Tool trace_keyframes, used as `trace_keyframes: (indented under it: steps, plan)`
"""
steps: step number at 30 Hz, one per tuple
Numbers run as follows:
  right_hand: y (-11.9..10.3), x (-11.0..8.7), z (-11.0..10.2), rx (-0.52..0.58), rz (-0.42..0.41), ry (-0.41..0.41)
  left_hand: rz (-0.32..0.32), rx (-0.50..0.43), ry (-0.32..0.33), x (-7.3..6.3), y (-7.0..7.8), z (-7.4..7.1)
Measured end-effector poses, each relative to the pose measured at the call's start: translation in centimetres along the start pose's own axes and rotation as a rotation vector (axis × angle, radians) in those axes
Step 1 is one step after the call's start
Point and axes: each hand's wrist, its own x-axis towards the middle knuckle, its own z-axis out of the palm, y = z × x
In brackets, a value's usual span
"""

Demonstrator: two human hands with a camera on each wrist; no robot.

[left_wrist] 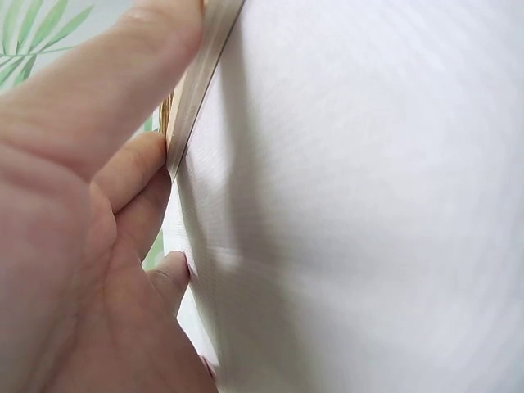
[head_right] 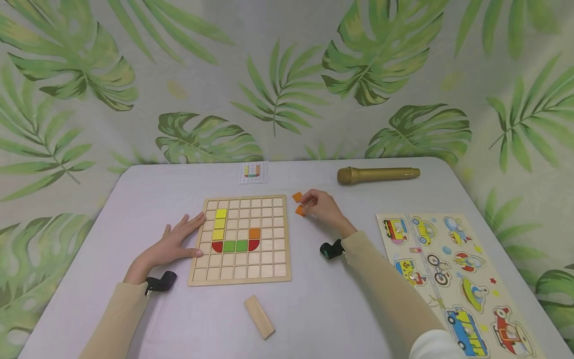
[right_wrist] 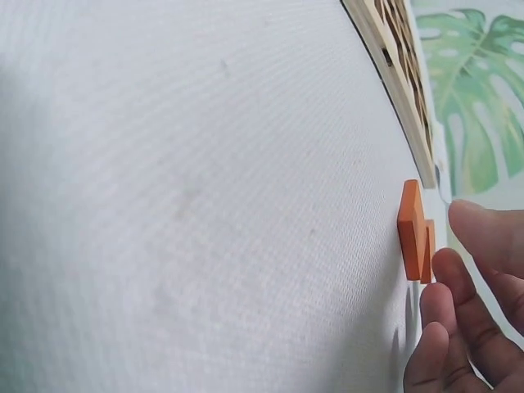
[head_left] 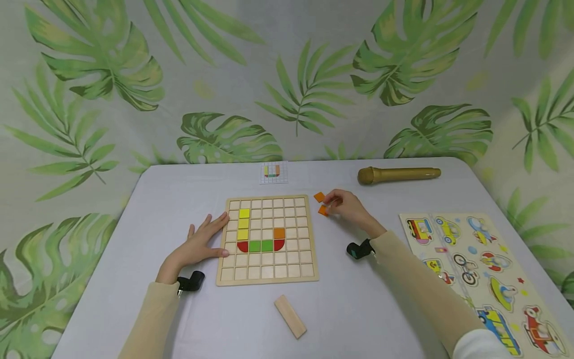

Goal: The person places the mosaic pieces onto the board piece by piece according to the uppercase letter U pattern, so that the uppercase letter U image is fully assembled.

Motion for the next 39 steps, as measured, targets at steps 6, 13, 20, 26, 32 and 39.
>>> trace_keyframes:
  steps: [6, 13, 20, 26, 32, 39]
  plan:
    - [0.2, 0.3, 0.6, -0.106, -0.045, 0.012, -0.002, 0.002, 0.001, 0.1, -0.2, 0.1]
    - [-0.1, 0.5, 1.2, -0.152, -0.074, 0.02, -0.004, -0.004, -0.002, 0.1, -0.1, 0.1]
    - [-0.6, 0.4, 1.1, -0.139, -0.122, 0.007, -0.004, -0.005, -0.002, 0.1, 0.0, 0.0]
    - [-1.2, 0.8, 1.5, -0.064, -0.126, -0.055, -0.009, -0.007, -0.004, 0.0, 0.0, 0.0]
    - [-3.1, 1.5, 3.2, 0.003, -0.122, -0.114, -0.006, -0.009, -0.005, 0.0, 0.0, 0.0]
    - [-4.7, 2.6, 5.7, 0.012, -0.2, -0.188, 0.0, -0.01, 0.001, 0.0, -0.1, 0.0]
